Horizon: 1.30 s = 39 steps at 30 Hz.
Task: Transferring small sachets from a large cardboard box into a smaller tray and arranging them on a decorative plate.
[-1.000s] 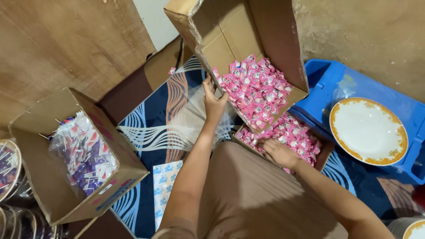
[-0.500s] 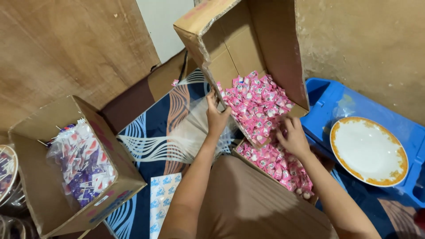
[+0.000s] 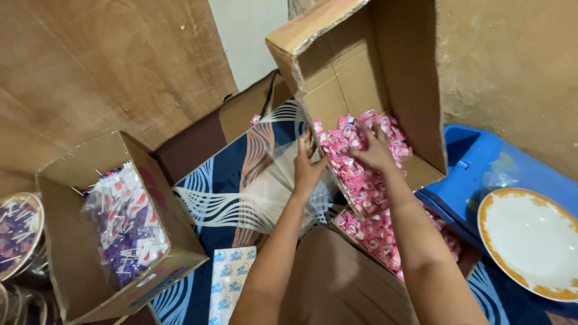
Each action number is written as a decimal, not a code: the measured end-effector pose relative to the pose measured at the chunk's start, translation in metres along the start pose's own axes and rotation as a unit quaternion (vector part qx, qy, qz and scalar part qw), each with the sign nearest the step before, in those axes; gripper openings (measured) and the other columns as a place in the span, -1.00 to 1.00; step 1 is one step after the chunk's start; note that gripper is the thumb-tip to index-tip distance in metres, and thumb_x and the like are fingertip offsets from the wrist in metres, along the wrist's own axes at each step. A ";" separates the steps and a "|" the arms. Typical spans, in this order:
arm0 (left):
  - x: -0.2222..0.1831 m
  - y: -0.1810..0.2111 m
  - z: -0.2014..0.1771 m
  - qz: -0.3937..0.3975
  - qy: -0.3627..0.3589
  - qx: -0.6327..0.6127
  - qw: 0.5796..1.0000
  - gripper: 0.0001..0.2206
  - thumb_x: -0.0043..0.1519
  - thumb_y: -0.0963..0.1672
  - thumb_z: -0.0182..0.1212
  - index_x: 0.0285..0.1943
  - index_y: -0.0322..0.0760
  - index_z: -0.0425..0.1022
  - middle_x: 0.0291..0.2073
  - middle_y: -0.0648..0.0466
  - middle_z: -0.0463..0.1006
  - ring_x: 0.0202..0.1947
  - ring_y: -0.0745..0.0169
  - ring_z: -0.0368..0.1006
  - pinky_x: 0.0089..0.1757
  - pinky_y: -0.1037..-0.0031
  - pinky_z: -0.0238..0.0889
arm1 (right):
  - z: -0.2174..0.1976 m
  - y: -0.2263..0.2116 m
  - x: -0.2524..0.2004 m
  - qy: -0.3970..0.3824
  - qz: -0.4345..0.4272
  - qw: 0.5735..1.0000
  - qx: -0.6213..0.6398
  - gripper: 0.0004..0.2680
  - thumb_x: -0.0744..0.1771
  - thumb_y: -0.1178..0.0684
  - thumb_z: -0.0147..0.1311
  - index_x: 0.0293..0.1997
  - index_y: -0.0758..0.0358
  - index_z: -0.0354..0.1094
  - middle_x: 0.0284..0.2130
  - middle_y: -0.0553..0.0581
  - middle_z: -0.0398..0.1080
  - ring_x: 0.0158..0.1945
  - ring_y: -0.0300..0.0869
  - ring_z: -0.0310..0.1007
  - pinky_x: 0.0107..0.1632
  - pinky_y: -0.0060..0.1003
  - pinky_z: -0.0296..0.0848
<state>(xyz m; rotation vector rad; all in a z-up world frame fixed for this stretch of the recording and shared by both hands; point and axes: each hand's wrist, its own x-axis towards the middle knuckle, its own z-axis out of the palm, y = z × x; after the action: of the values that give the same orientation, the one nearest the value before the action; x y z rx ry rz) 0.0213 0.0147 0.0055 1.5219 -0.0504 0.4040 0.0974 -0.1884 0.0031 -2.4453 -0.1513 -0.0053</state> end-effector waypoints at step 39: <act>0.032 -0.027 0.013 0.040 0.026 0.012 0.999 -0.29 -0.01 -0.27 0.22 0.40 -0.17 0.09 0.44 -0.29 0.17 0.34 -0.47 0.15 0.21 0.06 0.32 | -0.025 0.061 -0.081 -0.109 -0.210 0.906 -0.352 -0.62 0.18 -0.39 0.15 0.03 -0.26 0.52 0.16 0.01 0.38 0.18 0.16 0.43 0.31 0.24 0.28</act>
<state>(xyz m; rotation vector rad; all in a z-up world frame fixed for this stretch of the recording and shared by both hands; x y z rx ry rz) 0.0617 0.0098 -0.0106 1.5362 -0.0648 0.5092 0.0249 -0.2598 -0.0200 -3.0687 -0.9154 0.0304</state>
